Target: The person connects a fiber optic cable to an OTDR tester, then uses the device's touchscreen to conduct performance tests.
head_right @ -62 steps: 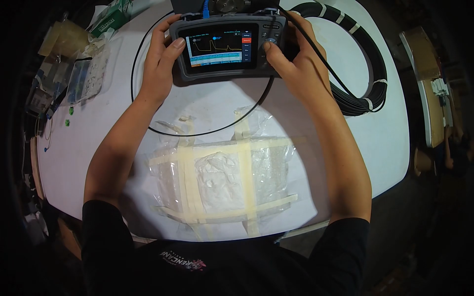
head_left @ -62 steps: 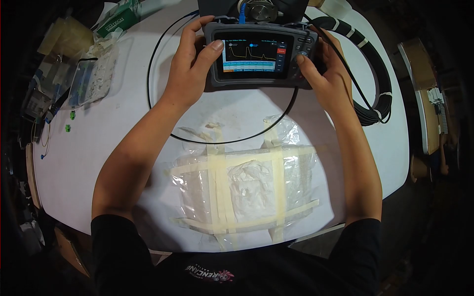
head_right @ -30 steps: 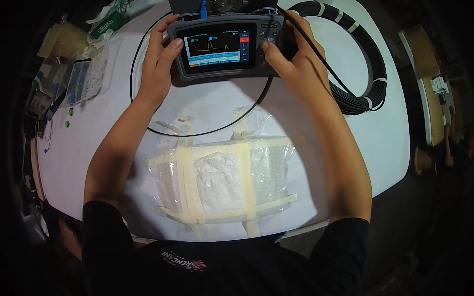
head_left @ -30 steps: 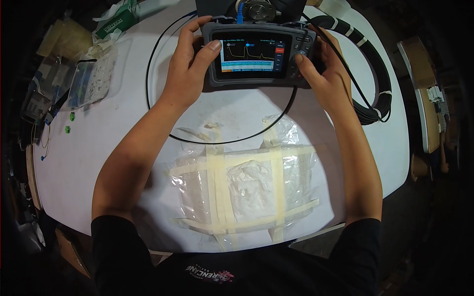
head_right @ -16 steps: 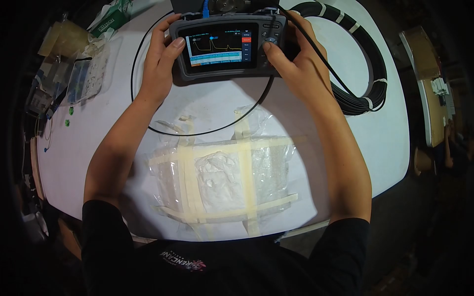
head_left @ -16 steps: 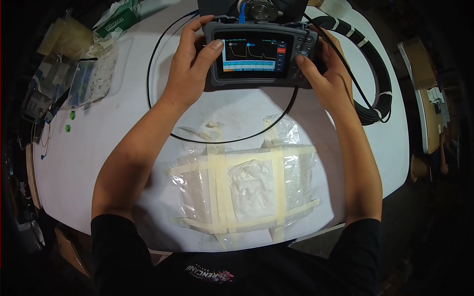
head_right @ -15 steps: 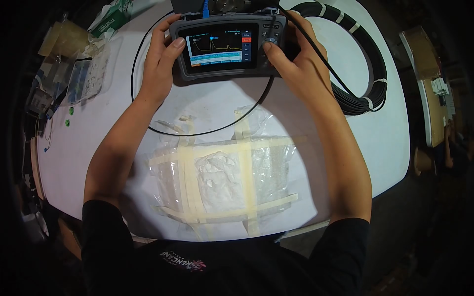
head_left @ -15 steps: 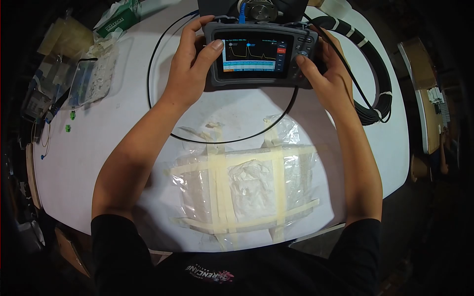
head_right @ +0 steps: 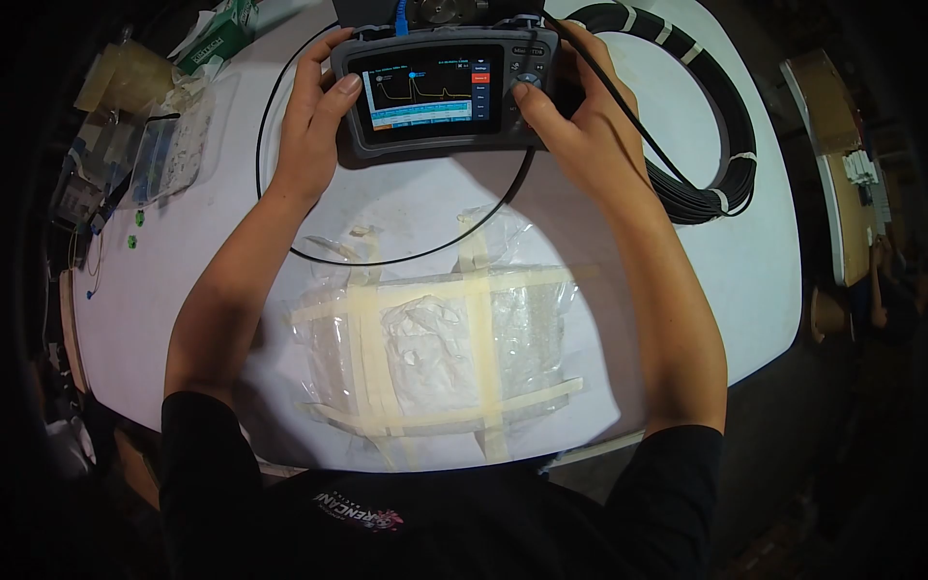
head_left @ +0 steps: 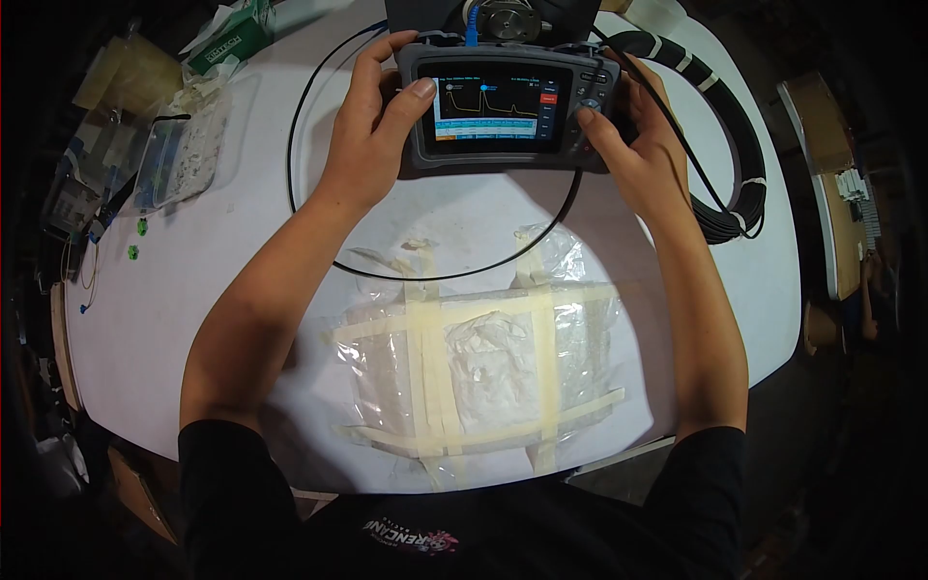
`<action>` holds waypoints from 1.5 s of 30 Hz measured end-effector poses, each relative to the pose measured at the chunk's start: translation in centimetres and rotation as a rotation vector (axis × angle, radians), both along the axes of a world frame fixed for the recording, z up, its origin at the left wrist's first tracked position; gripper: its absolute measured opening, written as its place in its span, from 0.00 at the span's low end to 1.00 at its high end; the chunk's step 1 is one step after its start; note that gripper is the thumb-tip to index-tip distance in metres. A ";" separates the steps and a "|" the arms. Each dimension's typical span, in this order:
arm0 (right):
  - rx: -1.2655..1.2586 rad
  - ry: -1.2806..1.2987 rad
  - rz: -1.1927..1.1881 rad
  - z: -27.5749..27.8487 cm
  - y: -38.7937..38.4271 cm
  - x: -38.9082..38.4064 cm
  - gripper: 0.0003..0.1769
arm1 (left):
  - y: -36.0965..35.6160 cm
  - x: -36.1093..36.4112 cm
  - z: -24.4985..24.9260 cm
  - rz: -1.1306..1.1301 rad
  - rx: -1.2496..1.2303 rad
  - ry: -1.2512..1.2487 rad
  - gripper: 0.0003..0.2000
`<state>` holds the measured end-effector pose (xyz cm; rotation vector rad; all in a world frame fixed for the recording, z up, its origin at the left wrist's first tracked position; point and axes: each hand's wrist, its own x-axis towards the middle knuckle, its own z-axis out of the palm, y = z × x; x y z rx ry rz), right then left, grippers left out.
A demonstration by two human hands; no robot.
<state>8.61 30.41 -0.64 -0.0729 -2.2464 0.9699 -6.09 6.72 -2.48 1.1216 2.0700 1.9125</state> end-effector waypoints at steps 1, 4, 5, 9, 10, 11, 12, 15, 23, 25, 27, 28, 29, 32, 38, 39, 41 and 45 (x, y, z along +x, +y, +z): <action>0.000 0.001 0.000 0.0 0.0 0.0 0.35 | 0.0 0.0 0.0 0.006 -0.003 0.005 0.26; -0.053 -0.003 0.017 -0.1 -0.1 0.0 0.35 | 0.0 -0.1 0.0 -0.005 0.000 -0.002 0.26; -0.052 0.001 0.014 -0.1 -0.1 -0.1 0.35 | 0.0 0.0 0.0 -0.005 0.000 -0.003 0.26; -0.095 -0.019 0.020 0.2 -0.3 0.1 0.35 | -0.1 0.0 0.1 0.004 -0.010 -0.001 0.26; -0.094 -0.019 0.020 0.1 -0.2 0.1 0.35 | 0.0 0.1 0.1 0.006 -0.015 -0.001 0.26; -0.057 -0.006 0.015 -0.1 -0.1 0.0 0.35 | 0.0 0.1 0.1 0.006 -0.016 -0.001 0.26; -0.020 0.007 0.011 -0.2 0.1 -0.1 0.35 | 0.0 0.0 0.0 0.005 -0.012 0.004 0.26; -0.017 0.023 0.011 -0.4 0.1 -0.1 0.35 | -0.1 0.0 0.1 0.002 -0.010 0.006 0.26; -0.034 0.015 0.016 -0.1 -0.2 0.0 0.34 | 0.0 -0.1 0.0 -0.013 0.008 0.008 0.26; -0.066 -0.002 0.019 -0.1 -0.2 0.0 0.34 | 0.0 0.0 0.0 -0.007 0.005 0.012 0.25; -0.027 0.009 0.014 -0.2 0.0 -0.1 0.35 | 0.0 0.0 0.0 -0.006 0.006 0.008 0.26; -0.027 0.009 0.013 -0.3 0.0 -0.1 0.35 | 0.0 0.0 0.1 -0.006 0.007 0.004 0.26; -0.024 0.010 0.007 -0.4 0.0 -0.1 0.35 | 0.0 0.0 0.1 -0.006 0.007 0.004 0.26; -0.030 0.001 0.001 -0.4 -0.2 0.0 0.35 | 0.0 0.0 0.0 0.008 -0.005 0.015 0.26; -0.019 -0.001 -0.004 -0.3 -0.3 0.0 0.35 | 0.0 0.0 0.0 0.008 -0.006 0.017 0.26; -0.040 -0.006 0.005 -0.3 -0.3 0.0 0.35 | 0.0 0.0 0.1 0.005 -0.012 0.009 0.26; -0.009 0.005 0.002 -0.5 0.0 -0.1 0.35 | -0.1 0.1 0.1 0.003 -0.018 0.001 0.26; 0.037 0.044 -0.009 -0.6 0.0 -0.2 0.35 | 0.0 0.1 0.1 0.007 -0.012 0.005 0.26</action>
